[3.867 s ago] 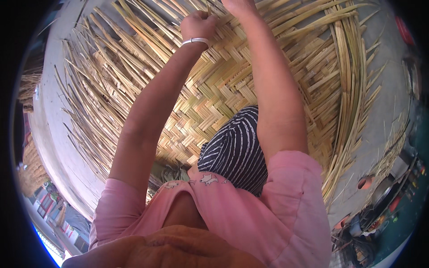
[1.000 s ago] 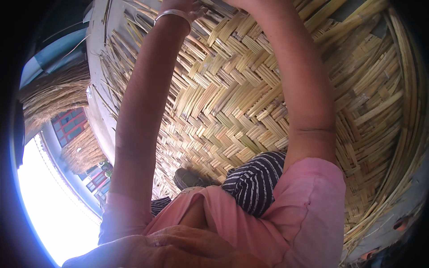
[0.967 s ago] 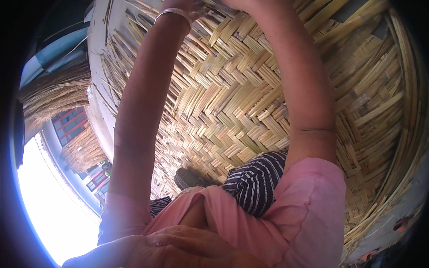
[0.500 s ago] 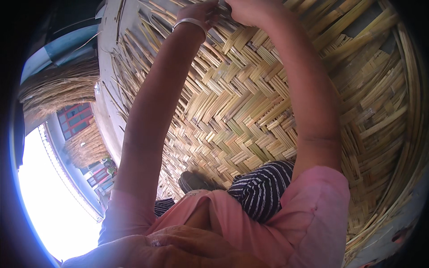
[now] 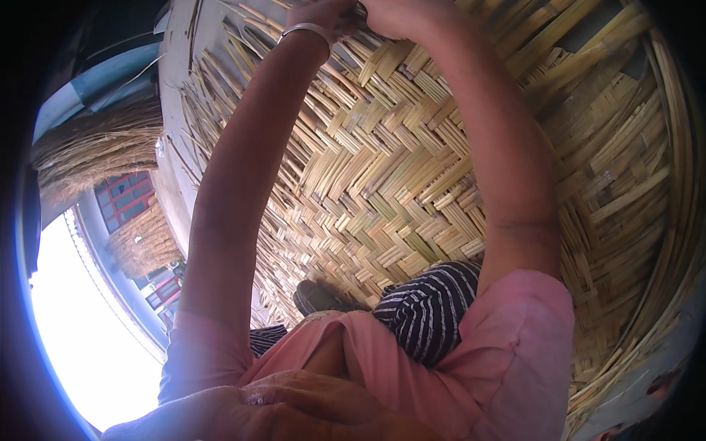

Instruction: The person sits cross-legged on the floor and weaves thin dried palm strips into a large circular mat by hand. They repeatedly interlace the strips, adjust the weave, and occasionally pick up new strips to continue the pattern.

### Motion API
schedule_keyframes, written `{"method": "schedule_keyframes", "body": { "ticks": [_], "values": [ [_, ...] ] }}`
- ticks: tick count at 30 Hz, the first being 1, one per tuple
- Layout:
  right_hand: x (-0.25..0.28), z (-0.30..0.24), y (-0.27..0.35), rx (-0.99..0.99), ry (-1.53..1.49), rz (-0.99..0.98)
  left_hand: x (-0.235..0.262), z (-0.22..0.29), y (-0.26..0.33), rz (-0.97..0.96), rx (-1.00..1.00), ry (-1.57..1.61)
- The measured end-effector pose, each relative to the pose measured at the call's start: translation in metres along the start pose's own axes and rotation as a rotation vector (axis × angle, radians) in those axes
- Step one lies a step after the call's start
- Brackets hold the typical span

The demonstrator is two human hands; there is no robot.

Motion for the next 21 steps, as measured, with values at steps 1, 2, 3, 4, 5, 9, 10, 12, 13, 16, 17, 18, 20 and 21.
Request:
{"method": "schedule_keyframes", "body": {
  "ticks": [1, 2, 3, 4, 5, 9, 10, 12, 13, 16, 17, 18, 20, 21],
  "values": [
    [0.001, -0.001, -0.002, 0.013, 0.001, 0.028, -0.003, 0.007, 0.002, -0.018, -0.065, -0.040],
    [0.000, -0.001, -0.004, 0.027, 0.005, 0.048, -0.004, 0.012, 0.004, -0.033, -0.125, -0.075],
    [-0.002, 0.000, -0.006, 0.041, 0.011, 0.067, -0.003, 0.015, 0.006, -0.048, -0.183, -0.108],
    [-0.004, 0.002, -0.008, 0.047, -0.007, 0.059, -0.006, 0.015, 0.005, -0.135, -0.173, 0.055],
    [-0.004, 0.005, -0.012, 0.049, -0.027, 0.053, -0.005, 0.015, 0.012, -0.104, -0.112, 0.132],
    [0.007, 0.022, -0.011, 0.017, -0.217, 0.024, -0.018, 0.030, 0.024, -0.432, 0.003, 0.170],
    [0.004, 0.021, -0.011, -0.003, -0.258, -0.043, -0.018, 0.036, 0.037, -0.458, 0.016, 0.184],
    [0.006, 0.011, -0.007, 0.083, -0.276, -0.087, -0.002, 0.040, 0.042, -0.407, -0.065, 0.092],
    [0.005, 0.007, -0.003, 0.124, -0.285, -0.108, 0.003, 0.041, 0.043, -0.384, -0.104, 0.046],
    [0.004, -0.003, 0.010, 0.180, -0.267, -0.098, 0.015, 0.044, 0.051, -0.279, -0.308, -0.224],
    [0.000, -0.001, 0.005, 0.160, -0.170, -0.083, 0.015, 0.045, 0.052, -0.252, -0.379, -0.313],
    [-0.008, -0.001, -0.005, 0.146, -0.074, -0.070, 0.019, 0.038, 0.051, -0.193, -0.422, -0.276],
    [-0.016, 0.000, -0.012, 0.141, 0.028, -0.029, 0.027, 0.024, 0.047, -0.066, -0.389, -0.319],
    [-0.019, -0.001, -0.014, 0.151, 0.033, -0.003, 0.033, 0.018, 0.047, 0.004, -0.369, -0.340]
  ]
}}
Point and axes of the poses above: each hand's wrist, its own y-axis away from the middle knuckle, its own x-axis out of the back of the hand, z = x × y, the point moved 7 cm from there along -y, towards the middle knuckle, and after that the axes turned 7 degrees about -x, right-handed, at the moved point
